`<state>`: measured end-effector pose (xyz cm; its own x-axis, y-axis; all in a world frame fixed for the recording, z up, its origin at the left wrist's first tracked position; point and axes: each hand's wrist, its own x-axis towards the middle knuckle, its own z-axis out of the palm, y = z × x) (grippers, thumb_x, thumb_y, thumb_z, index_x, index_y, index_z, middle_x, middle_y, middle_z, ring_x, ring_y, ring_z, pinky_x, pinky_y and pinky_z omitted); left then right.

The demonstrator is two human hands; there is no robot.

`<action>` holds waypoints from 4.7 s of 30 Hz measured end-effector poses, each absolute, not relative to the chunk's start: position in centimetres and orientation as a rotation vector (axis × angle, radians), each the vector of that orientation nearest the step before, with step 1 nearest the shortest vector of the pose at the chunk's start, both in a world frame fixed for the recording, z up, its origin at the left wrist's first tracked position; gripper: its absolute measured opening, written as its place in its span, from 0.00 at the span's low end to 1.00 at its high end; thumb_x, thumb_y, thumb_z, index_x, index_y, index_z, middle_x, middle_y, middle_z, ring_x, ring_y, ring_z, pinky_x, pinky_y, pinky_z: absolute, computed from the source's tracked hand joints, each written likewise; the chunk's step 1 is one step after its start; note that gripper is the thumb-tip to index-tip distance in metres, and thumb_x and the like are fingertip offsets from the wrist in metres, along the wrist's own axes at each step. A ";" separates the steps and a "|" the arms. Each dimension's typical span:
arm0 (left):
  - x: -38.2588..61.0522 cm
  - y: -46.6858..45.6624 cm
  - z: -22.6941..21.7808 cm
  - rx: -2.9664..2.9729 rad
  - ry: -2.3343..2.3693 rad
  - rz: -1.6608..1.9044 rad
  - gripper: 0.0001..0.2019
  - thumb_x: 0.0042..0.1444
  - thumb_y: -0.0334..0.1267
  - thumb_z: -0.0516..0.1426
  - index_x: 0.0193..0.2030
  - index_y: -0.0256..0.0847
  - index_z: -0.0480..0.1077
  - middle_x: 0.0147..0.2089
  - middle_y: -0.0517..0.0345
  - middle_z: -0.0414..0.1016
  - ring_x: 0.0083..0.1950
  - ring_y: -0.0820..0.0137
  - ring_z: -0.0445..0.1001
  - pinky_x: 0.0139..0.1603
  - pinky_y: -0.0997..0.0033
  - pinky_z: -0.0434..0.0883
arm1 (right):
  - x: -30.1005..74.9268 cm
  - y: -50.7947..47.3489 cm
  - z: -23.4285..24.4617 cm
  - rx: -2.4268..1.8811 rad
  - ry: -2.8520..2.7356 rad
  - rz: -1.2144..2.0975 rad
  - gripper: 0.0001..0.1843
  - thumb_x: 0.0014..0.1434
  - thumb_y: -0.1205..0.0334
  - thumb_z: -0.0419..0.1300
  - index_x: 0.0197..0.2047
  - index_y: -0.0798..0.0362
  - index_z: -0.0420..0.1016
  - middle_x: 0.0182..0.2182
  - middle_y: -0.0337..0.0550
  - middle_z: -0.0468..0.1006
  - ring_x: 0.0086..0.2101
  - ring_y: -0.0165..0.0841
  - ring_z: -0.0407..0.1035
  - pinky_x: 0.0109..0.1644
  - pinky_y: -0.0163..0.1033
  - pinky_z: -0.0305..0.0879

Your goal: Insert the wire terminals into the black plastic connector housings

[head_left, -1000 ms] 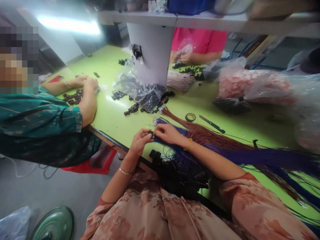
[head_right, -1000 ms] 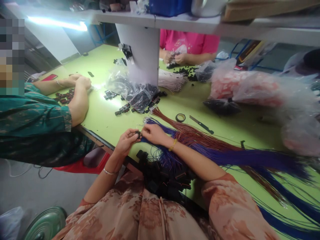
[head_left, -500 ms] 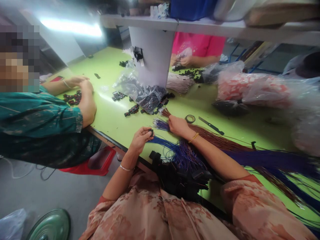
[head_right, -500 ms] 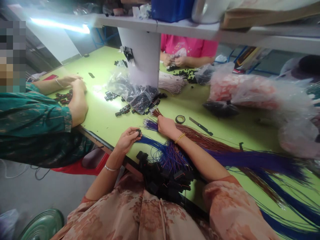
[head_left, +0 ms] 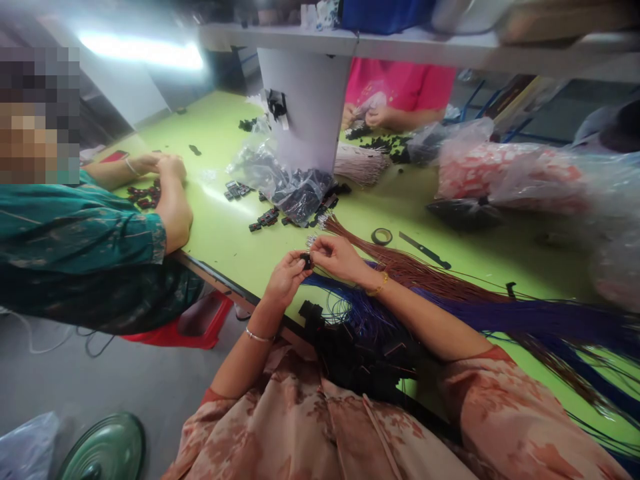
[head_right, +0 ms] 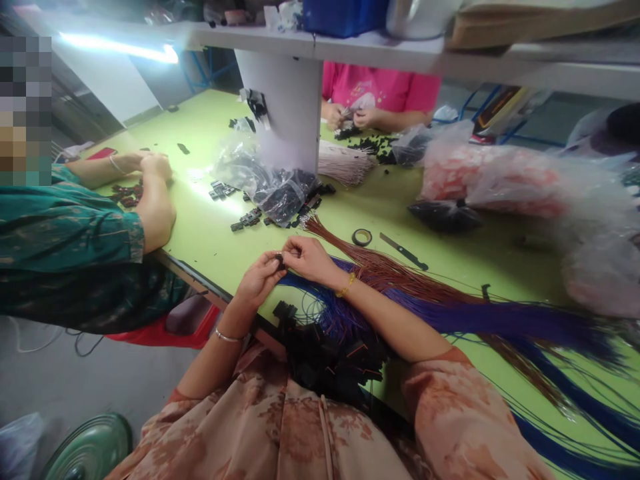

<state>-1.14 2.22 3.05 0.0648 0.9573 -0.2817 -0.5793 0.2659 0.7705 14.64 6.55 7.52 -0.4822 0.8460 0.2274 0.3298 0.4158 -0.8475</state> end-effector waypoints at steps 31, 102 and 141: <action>-0.4 2.2 2.3 0.529 0.915 1.270 0.15 0.44 0.32 0.67 0.39 0.38 0.71 0.35 0.60 0.74 0.35 0.77 0.72 0.41 0.75 0.71 | 15.3 5.4 4.3 -1.034 -2.448 0.313 0.06 0.58 0.64 0.52 0.33 0.54 0.69 0.30 0.47 0.73 0.30 0.34 0.63 0.34 0.38 0.54; 0.5 3.1 1.9 0.453 0.872 1.289 0.07 0.52 0.27 0.60 0.39 0.35 0.72 0.36 0.55 0.74 0.35 0.75 0.74 0.39 0.74 0.71 | 16.0 6.6 5.4 -1.113 -2.032 0.759 0.06 0.53 0.63 0.57 0.27 0.55 0.69 0.20 0.33 0.63 0.23 0.25 0.54 0.28 0.33 0.47; 1.0 2.7 2.0 0.505 0.999 1.319 0.10 0.47 0.30 0.63 0.38 0.36 0.72 0.36 0.56 0.75 0.35 0.74 0.73 0.40 0.72 0.70 | 15.8 6.1 4.4 -1.154 -2.245 0.662 0.06 0.56 0.63 0.54 0.31 0.55 0.69 0.25 0.41 0.72 0.25 0.29 0.60 0.31 0.34 0.50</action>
<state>0.97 2.68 2.03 -0.0601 0.9480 -0.3124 -0.5575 0.2278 0.7983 15.76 6.08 4.39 -0.4977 0.8370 0.2274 0.5798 0.5160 -0.6305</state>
